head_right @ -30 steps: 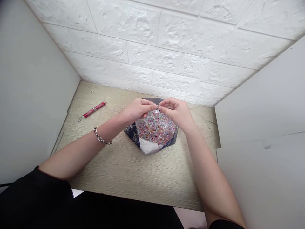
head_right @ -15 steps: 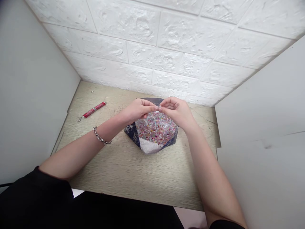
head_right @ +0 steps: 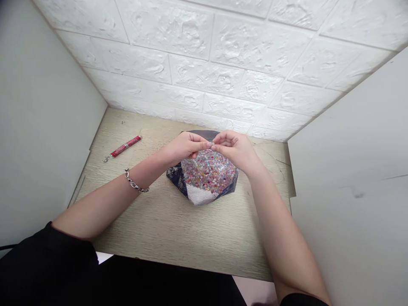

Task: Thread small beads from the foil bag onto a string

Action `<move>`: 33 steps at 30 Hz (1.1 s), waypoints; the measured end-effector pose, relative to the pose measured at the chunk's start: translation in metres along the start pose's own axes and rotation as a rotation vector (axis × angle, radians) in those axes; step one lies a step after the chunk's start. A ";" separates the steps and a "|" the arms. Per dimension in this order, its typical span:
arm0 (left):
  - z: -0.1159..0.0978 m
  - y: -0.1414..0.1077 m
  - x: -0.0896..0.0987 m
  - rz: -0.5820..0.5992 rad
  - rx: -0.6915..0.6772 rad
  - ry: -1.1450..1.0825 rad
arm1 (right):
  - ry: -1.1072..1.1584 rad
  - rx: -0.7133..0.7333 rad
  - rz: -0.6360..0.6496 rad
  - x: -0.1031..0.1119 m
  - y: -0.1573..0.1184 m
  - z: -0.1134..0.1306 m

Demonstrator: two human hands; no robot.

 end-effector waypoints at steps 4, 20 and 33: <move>0.000 0.000 0.001 -0.002 -0.018 0.011 | 0.072 -0.004 0.028 -0.003 0.003 -0.008; 0.001 0.000 0.002 -0.016 -0.015 -0.009 | 0.322 -0.022 0.079 -0.009 0.007 -0.027; -0.003 -0.001 0.001 -0.032 -0.031 -0.039 | 0.446 -0.021 0.079 -0.011 0.007 -0.031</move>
Point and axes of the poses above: each hand's wrist, its own y-axis towards the middle knuckle, its own x-axis out of the back of the hand, z = x × y, the point moved 10 cm from there along y, towards the middle knuckle, and after that the axes turned 11 degrees about z, right-handed, at the moved point
